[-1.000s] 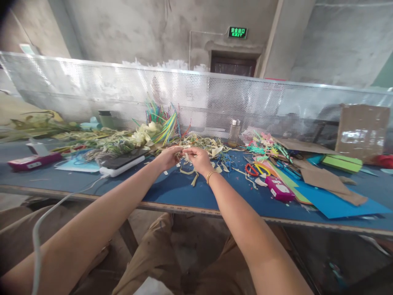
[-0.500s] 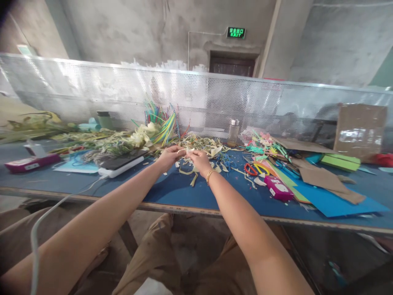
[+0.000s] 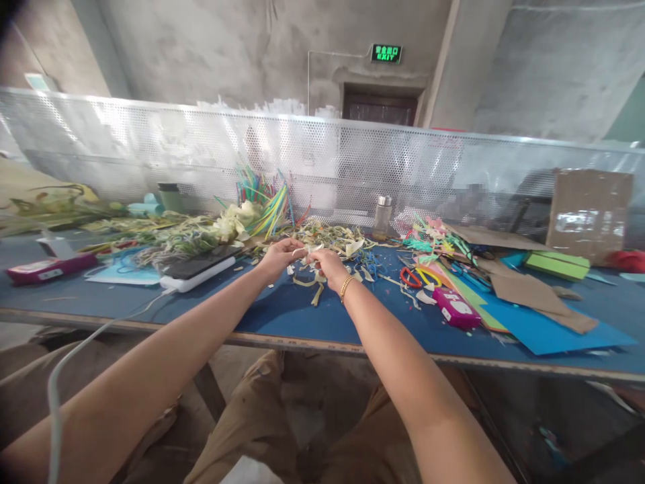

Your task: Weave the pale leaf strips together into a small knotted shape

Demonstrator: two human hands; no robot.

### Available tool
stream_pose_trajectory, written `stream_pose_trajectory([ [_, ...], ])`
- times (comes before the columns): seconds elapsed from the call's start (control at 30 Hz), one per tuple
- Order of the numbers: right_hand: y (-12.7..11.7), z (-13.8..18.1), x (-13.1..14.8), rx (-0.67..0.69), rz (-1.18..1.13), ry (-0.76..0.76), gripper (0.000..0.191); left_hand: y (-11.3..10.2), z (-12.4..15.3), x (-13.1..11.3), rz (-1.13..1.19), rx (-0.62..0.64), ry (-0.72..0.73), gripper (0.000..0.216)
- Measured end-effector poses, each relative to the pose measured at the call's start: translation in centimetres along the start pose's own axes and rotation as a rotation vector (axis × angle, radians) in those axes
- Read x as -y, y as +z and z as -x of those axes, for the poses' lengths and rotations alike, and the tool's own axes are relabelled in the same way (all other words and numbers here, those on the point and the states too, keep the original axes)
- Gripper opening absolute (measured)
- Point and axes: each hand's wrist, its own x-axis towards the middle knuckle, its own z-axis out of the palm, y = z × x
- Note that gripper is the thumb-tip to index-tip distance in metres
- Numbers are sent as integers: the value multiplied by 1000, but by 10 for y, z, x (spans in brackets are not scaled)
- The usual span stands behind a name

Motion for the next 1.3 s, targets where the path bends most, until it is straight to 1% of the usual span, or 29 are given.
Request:
stream_pose_trajectory([
  [0.17,-1,-2,-1,-36,-4,42,7,0,-1,2,-33,34,31,35],
  [0.5,-2,-1,-1,-19,-12,65,6,-2,-3,6,-26,102,85,38],
  [0.63,-2,0,1,6,-16,10,12,-3,-3,6,-33,100,84,42],
  [0.73,-2,0,0,6,-8,-60,22,-3,-2,4,-29,106,88,42],
  [0.9,0,-2,-5,-90,-32,-112,37,0,1,1,-68,96,75,43],
  [1.03,-1,-3,-7,-140,-15,-151,41,1,3,0,-62,168,48,38],
  [1.13,-5,-5,-4,-257,27,-178,41,1,4,-2,-61,199,2,33],
  [1.2,-10,-6,1,-337,35,-157,42,1,5,-3,-64,204,-48,31],
  [1.23,-12,-6,3,-341,36,-124,43,1,5,-3,-57,204,-67,30],
  [1.3,-15,-5,6,-272,36,-40,44,2,6,-4,-32,198,-88,28],
])
